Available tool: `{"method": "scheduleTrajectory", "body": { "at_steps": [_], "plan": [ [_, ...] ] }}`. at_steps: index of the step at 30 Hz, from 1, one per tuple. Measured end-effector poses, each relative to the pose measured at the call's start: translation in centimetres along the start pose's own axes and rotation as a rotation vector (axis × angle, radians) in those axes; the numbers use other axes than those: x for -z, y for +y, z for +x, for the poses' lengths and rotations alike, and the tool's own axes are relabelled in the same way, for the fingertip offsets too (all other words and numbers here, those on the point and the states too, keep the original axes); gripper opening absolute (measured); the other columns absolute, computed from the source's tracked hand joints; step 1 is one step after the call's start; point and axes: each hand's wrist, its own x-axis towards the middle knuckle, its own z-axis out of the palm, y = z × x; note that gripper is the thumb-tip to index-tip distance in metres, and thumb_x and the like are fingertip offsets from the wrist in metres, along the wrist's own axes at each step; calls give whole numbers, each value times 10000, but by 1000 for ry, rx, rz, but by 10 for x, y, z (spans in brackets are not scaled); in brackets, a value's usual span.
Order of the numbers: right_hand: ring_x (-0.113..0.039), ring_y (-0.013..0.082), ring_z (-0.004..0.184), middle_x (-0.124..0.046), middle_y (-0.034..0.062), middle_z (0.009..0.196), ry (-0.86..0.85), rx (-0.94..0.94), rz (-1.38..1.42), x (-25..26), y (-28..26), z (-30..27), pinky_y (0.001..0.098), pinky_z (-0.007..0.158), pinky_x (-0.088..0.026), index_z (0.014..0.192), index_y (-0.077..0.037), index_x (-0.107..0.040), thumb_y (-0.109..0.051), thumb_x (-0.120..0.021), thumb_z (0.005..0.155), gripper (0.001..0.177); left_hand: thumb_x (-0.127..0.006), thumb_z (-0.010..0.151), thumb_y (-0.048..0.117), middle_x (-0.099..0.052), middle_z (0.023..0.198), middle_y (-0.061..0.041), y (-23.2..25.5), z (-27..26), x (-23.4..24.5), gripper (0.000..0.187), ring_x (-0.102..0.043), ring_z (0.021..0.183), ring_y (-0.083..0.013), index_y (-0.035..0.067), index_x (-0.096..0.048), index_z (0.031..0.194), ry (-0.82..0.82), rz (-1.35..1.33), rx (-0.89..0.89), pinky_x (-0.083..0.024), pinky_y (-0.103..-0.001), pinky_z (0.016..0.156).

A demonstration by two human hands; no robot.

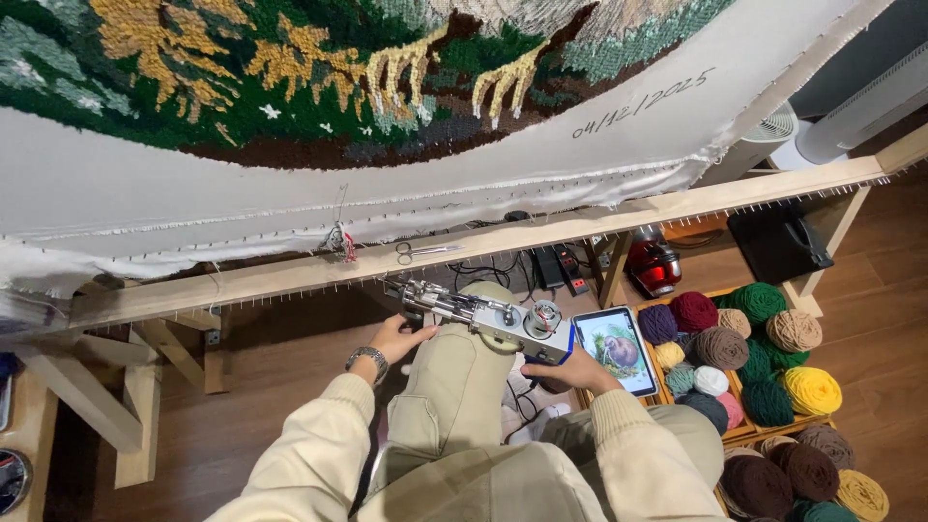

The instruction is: Trimming loose threads with scissors and using a tufting gun to apply yarn to a rug canvas on a vertical frame.

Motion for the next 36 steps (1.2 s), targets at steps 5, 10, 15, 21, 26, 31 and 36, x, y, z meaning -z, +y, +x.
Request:
{"method": "scheduleTrajectory", "body": {
  "at_steps": [5,10,15,21,26,31,36],
  "plan": [
    [-562,376,1376,-608,250,1483,-66,-87,-12,11,5,-4,528,1196,-398,1499,19,-553,-165,-1033,695,954,-894,698,171,-663,1365,-207,-78,69,24,833,-616,1292,-298,-38,-555,1430,49,55,-52,-614,-364,978],
    [-623,422,1318,-678,260,1402,-169,-269,-123,29,23,-10,546,1137,-478,1456,-2,-616,-167,-1030,682,893,-744,817,148,-800,1005,64,-80,92,56,444,-741,949,-93,280,-767,1240,311,252,-97,-650,-319,864],
    [-704,340,1248,-789,178,1250,-150,-412,-338,78,61,3,462,1091,-535,1319,-88,-744,-57,-900,685,653,-786,881,285,-792,918,96,-37,109,78,170,-738,896,-111,329,-829,1039,396,331,-192,-601,-320,836],
    [-613,470,1330,-681,379,1331,10,-295,-169,93,-44,-15,541,1126,-493,1361,82,-646,179,-598,813,558,-829,856,341,-804,933,56,-22,158,70,186,-751,991,-212,350,-834,1041,340,421,-347,-598,-375,886],
    [-678,390,1243,-744,289,1243,154,-289,-286,114,-66,20,507,1066,-541,1330,7,-698,72,-638,882,457,-781,874,361,-815,1030,42,-4,163,67,257,-736,1112,-252,368,-813,1129,219,598,-297,-577,-422,984],
    [-743,318,1139,-794,162,1153,236,-290,-311,105,-121,43,456,990,-574,1296,-113,-761,14,-660,920,409,-742,901,328,-798,1055,30,-17,196,67,258,-726,1141,-251,374,-798,1149,163,775,-285,-576,-435,1024],
    [-730,326,1177,-794,155,1188,157,-241,-419,89,-164,66,480,1002,-559,1298,-118,-744,-99,-689,942,361,-687,951,386,-729,1100,1,-31,210,65,127,-715,1140,-248,359,-769,1044,118,959,-356,-590,-424,999]
  ]
}}
